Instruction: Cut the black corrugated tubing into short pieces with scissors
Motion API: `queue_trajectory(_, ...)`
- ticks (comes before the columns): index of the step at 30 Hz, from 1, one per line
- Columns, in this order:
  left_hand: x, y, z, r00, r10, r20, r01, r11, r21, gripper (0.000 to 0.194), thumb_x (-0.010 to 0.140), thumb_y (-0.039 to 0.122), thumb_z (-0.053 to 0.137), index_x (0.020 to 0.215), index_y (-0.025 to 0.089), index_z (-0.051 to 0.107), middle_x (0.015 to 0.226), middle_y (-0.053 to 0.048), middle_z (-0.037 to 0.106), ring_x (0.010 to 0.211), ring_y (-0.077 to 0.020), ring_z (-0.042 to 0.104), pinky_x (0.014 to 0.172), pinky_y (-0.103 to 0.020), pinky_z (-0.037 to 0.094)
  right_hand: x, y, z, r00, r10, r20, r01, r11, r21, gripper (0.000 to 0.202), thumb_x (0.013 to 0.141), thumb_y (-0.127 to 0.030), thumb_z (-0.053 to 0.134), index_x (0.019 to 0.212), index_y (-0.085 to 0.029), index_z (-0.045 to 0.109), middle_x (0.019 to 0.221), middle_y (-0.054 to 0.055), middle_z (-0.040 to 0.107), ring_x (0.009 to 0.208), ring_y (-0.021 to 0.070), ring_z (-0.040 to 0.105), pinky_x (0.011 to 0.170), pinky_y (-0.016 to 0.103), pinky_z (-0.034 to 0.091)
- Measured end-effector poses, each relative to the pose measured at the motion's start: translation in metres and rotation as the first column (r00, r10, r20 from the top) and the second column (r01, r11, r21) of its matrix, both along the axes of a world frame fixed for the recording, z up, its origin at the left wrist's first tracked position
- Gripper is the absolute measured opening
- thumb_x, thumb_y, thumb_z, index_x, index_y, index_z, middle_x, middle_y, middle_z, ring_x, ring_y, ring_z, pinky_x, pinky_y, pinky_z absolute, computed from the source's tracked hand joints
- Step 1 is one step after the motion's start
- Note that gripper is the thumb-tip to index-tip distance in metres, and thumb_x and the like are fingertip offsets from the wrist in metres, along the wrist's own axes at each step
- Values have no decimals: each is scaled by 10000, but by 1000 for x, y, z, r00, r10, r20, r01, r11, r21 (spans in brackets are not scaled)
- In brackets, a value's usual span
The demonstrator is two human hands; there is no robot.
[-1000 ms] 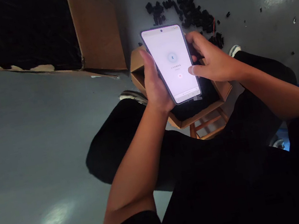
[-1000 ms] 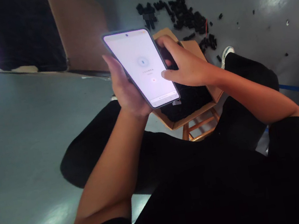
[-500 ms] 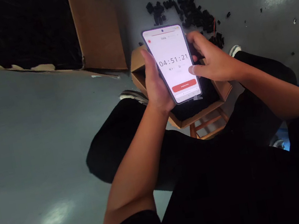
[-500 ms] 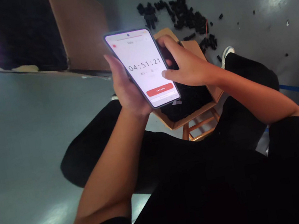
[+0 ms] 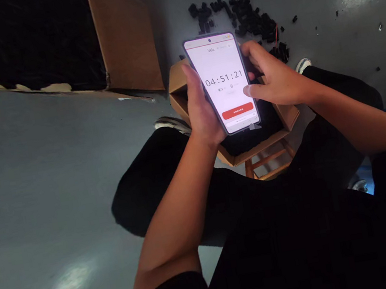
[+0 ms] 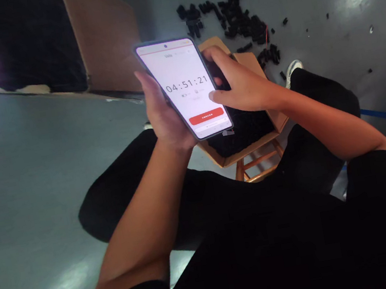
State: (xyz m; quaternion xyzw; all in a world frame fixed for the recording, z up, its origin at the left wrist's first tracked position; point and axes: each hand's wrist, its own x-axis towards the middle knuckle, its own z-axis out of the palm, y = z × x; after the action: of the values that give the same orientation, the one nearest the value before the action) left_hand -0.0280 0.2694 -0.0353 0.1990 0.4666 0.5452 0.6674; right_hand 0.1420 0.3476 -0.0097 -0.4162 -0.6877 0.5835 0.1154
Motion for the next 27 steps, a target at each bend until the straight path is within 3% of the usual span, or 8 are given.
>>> queue_trajectory(10,2,-1,4,999,-18,-43,18,1000,1,976,1003,985,386,1558,239,682,1374,-188,803,1564,-460,622,1156,-583,645,2,1,-1,1000,18,-24,-18,1000,-7,534,794,-179,791,1233,-300,510,1168,47,610,1049,246,587,1026,457,565)
queue_trajectory(21,2,0,5,1000,-18,-26,18,1000,8,952,980,999,412,1471,251,735,1355,-183,805,1578,-455,607,1179,-579,631,3,1,0,1000,10,-3,-10,1000,-11,565,790,-185,804,1284,-301,556,1174,50,613,1005,232,595,942,422,586)
queue_trajectory(27,0,0,-2,999,-8,34,7,999,39,961,996,988,390,1448,223,755,1391,-180,803,1650,-473,531,1279,-604,566,2,1,2,1000,7,14,-7,1000,-11,582,784,-188,799,1300,-313,559,1146,50,617,1015,250,598,971,461,599)
